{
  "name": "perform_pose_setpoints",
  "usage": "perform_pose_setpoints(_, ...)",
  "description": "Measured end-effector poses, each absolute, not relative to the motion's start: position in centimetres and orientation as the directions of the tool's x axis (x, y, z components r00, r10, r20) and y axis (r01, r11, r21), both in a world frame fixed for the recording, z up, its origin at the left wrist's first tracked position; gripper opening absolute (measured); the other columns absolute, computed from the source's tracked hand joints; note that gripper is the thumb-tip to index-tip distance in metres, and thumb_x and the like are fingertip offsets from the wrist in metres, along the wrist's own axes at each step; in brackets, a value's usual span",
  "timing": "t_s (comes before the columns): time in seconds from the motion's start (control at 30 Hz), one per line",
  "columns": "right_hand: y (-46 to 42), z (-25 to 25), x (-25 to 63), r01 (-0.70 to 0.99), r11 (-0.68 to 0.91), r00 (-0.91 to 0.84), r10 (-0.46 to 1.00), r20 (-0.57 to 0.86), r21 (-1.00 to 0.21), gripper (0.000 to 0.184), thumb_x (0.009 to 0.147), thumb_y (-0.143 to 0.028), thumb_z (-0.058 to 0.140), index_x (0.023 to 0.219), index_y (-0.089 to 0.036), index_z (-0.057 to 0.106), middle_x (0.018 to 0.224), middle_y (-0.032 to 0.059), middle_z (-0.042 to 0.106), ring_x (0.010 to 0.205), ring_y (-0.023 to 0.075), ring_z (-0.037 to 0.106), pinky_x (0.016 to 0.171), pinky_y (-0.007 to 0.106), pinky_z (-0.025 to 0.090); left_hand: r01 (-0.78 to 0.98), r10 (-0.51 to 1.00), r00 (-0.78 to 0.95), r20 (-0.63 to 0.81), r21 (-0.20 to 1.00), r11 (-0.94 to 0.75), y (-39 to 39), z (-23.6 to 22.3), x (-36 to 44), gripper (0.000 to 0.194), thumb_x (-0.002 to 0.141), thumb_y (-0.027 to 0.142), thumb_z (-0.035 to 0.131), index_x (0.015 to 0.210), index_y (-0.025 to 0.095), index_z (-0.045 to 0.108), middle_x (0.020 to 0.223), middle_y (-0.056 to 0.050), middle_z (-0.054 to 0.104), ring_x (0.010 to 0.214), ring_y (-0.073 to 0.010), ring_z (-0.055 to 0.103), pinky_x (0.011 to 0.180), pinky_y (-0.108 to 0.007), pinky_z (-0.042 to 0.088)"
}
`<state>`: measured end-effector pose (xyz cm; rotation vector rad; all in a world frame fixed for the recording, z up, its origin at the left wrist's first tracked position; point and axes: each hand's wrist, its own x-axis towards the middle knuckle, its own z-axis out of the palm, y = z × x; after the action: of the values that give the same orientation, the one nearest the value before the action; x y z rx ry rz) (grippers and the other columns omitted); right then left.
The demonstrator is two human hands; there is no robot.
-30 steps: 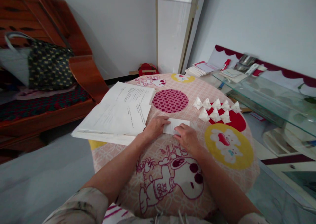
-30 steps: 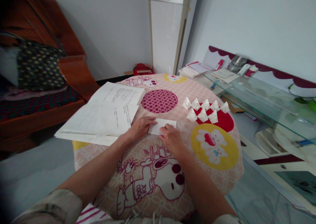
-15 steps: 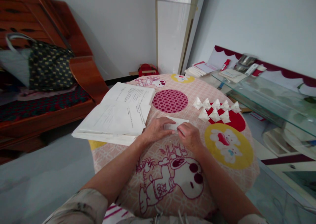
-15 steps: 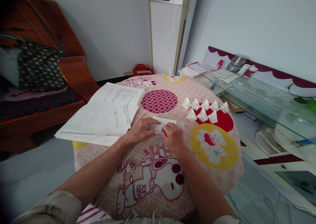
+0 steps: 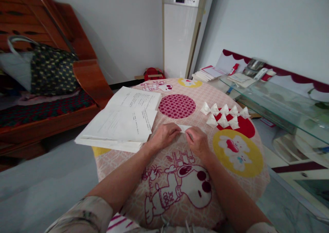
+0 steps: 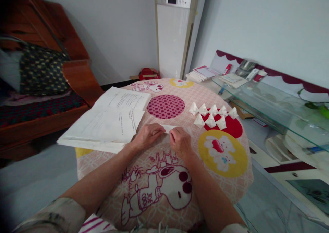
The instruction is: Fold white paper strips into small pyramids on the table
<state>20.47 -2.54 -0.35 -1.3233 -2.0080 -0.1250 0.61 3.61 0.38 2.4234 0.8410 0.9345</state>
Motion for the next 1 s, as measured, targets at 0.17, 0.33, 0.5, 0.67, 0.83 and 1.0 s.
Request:
perform_pose_setpoints(0.17, -2.5, 0.1, 20.3, 0.819, 0.492, -0.170, 0.699, 0.695, -0.295, 0.018, 0.094, -0.013, 0.049, 0.085, -0.021, 0.063, 0.077, 0.0060, 0.066, 0.077, 0.0207, 0.060, 0.070, 0.032, 0.045, 0.343, 0.677, 0.531, 0.510, 0.601, -0.722, 3.1, 1.4, 0.7, 0.010, 0.092, 0.020, 0.062, 0.092, 0.017, 0.071, 0.090, -0.005, 0.076, 0.083, -0.0170, 0.069, 0.076, -0.028, 0.052)
perform_pose_setpoints(0.33, -2.6, 0.5, 19.3, 0.814, 0.514, -0.199, 0.686, 0.700, -0.272, 0.018, 0.092, -0.012, 0.050, 0.085, -0.020, 0.064, 0.077, 0.0059, 0.066, 0.076, 0.0205, 0.059, 0.070, 0.031, 0.044, 0.370, 0.640, 0.551, 0.535, 0.531, -0.762, 2.4, 2.0, 1.2, 0.012, 0.091, 0.020, 0.060, 0.092, 0.016, 0.071, 0.090, -0.007, 0.075, 0.085, -0.0189, 0.068, 0.079, -0.031, 0.051)
perform_pose_setpoints(0.5, -2.4, 0.5, 19.4, 0.804, 0.527, -0.215, 0.689, 0.692, -0.274, 0.018, 0.088, -0.009, 0.051, 0.083, -0.020, 0.064, 0.077, 0.0058, 0.065, 0.076, 0.0207, 0.059, 0.070, 0.031, 0.045, 0.381, 0.640, 0.561, 0.525, 0.523, -0.763, 2.3, 2.1, 1.3, 0.012, 0.090, 0.017, 0.058, 0.085, 0.017, 0.069, 0.085, -0.005, 0.072, 0.082, -0.0174, 0.066, 0.076, -0.029, 0.049)
perform_pose_setpoints(0.67, -2.1, 0.4, 21.0, 0.808, 0.517, -0.186, 0.681, 0.708, -0.284, 0.017, 0.087, -0.009, 0.052, 0.082, -0.021, 0.063, 0.076, 0.0044, 0.066, 0.076, 0.0193, 0.060, 0.070, 0.030, 0.046, 0.383, 0.651, 0.542, 0.531, 0.534, -0.754, 2.5, 2.0, 1.1, 0.011, 0.090, 0.018, 0.058, 0.084, 0.017, 0.067, 0.084, -0.005, 0.072, 0.081, -0.0178, 0.065, 0.075, -0.029, 0.048)
perform_pose_setpoints(0.83, -1.8, 0.6, 23.1, 0.833, 0.469, -0.104, 0.656, 0.747, -0.295, 0.015, 0.087, -0.014, 0.053, 0.083, -0.022, 0.065, 0.075, 0.0044, 0.067, 0.074, 0.0198, 0.062, 0.070, 0.031, 0.049, 0.370, 0.655, 0.507, 0.561, 0.544, -0.753, 2.8, 1.8, 0.9, 0.010, 0.090, 0.017, 0.060, 0.084, 0.017, 0.068, 0.083, -0.005, 0.072, 0.081, -0.0179, 0.066, 0.074, -0.029, 0.048)
perform_pose_setpoints(1.0, -2.2, 1.7, 22.9, 0.816, 0.478, -0.039, 0.607, 0.794, -0.325, 0.012, 0.092, -0.019, 0.056, 0.096, -0.021, 0.068, 0.086, 0.0080, 0.072, 0.083, 0.0230, 0.067, 0.078, 0.037, 0.055, 0.356, 0.642, 0.492, 0.588, 0.537, -0.765, 2.8, 2.1, 0.9, 0.009, 0.090, 0.017, 0.060, 0.085, 0.018, 0.068, 0.084, -0.005, 0.072, 0.081, -0.0178, 0.066, 0.074, -0.029, 0.048)
